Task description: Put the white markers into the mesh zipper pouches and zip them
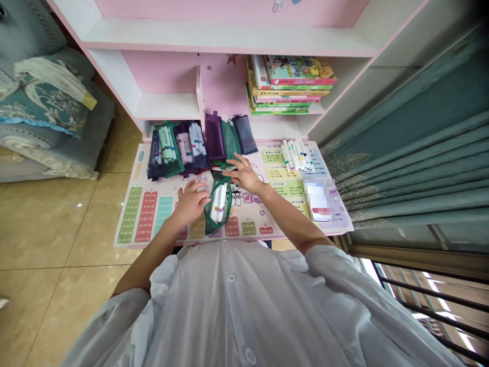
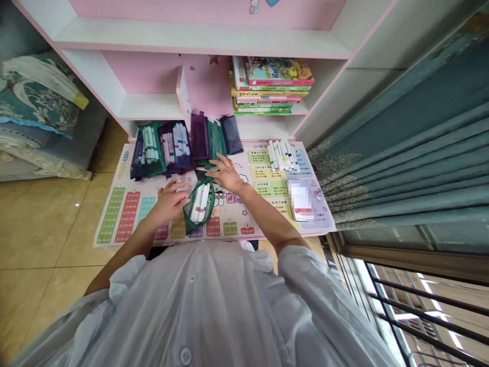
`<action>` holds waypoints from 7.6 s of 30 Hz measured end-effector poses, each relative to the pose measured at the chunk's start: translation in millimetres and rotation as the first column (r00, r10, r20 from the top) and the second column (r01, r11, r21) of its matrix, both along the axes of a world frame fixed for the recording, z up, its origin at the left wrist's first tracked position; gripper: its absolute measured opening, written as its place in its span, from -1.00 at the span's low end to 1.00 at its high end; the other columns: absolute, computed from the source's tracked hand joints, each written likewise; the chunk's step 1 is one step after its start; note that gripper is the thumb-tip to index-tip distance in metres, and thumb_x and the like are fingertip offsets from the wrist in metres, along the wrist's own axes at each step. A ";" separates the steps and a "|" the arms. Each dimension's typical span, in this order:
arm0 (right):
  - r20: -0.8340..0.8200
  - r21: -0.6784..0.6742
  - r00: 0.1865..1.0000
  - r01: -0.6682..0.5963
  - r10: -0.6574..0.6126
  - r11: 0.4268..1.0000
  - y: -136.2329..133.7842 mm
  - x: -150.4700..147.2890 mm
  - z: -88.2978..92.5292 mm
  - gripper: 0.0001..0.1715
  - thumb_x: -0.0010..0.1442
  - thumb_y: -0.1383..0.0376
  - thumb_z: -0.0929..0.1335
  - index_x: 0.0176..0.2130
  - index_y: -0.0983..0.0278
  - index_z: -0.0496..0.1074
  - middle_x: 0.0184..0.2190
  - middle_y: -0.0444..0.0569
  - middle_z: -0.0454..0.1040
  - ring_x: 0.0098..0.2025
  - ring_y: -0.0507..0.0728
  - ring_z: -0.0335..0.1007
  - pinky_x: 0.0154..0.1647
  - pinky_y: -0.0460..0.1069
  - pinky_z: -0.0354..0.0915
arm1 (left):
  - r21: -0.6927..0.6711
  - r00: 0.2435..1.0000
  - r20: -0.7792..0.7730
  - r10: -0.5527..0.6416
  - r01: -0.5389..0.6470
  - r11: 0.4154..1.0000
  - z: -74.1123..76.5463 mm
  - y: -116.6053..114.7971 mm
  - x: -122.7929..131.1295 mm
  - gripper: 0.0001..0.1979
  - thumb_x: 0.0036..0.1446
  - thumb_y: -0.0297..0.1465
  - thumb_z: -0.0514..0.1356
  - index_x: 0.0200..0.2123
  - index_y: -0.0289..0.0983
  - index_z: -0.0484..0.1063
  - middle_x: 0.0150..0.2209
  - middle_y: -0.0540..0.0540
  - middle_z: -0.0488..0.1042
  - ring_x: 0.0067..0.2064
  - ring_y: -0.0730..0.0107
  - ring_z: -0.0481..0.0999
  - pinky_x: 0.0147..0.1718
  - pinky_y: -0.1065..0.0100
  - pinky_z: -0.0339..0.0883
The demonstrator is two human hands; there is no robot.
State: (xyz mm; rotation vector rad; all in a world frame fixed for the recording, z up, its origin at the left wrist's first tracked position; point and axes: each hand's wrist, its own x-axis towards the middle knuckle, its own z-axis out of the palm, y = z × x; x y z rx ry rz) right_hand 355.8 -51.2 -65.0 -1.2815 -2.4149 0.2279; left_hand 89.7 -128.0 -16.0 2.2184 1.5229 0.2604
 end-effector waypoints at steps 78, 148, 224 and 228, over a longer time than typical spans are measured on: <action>-0.644 0.066 0.729 0.355 -0.231 0.933 -123.5 -8.6 -33.5 -0.83 0.23 0.12 0.46 -0.32 0.13 0.62 0.12 0.02 0.46 0.40 0.36 0.14 0.43 0.42 0.09 | 0.187 0.959 0.239 0.156 -0.203 0.961 -0.2 -20.4 86.2 -0.82 0.21 -0.36 0.21 -0.46 -0.17 0.49 0.16 -0.11 0.50 0.39 -0.08 0.22 0.36 -0.38 -0.17; -0.698 0.083 0.684 0.369 -0.210 0.926 -123.3 -5.2 -38.2 -0.82 0.24 0.11 0.46 -0.31 0.16 0.57 0.09 0.04 0.48 0.37 0.35 0.22 0.39 0.43 0.17 | 0.305 0.912 0.273 0.308 -0.385 0.871 -9.5 -21.8 52.6 -0.77 0.23 -0.30 0.17 -0.49 -0.17 0.44 0.19 -0.15 0.48 0.43 -0.09 0.15 0.36 -0.34 -0.36; -0.727 -0.034 0.621 0.394 -0.293 0.918 -118.4 14.5 -38.2 -0.74 0.21 0.02 0.46 -0.30 0.14 0.56 0.08 0.02 0.48 0.35 0.34 0.25 0.40 0.43 0.15 | 0.252 0.761 0.416 0.497 -0.622 0.742 -18.3 -15.5 -0.4 -0.85 0.18 -0.32 0.21 -0.44 -0.19 0.42 0.15 -0.14 0.47 0.40 -0.09 0.16 0.32 -0.32 -0.16; -0.724 -0.040 0.622 0.394 -0.298 0.918 -118.7 15.6 -38.7 -0.75 0.21 0.03 0.46 -0.31 0.14 0.56 0.08 0.02 0.48 0.35 0.34 0.24 0.41 0.43 0.13 | 0.250 0.756 0.439 0.486 -0.623 0.741 -18.5 -14.8 -3.7 -0.85 0.19 -0.31 0.21 -0.42 -0.19 0.42 0.14 -0.14 0.46 0.39 -0.08 0.15 0.33 -0.31 -0.18</action>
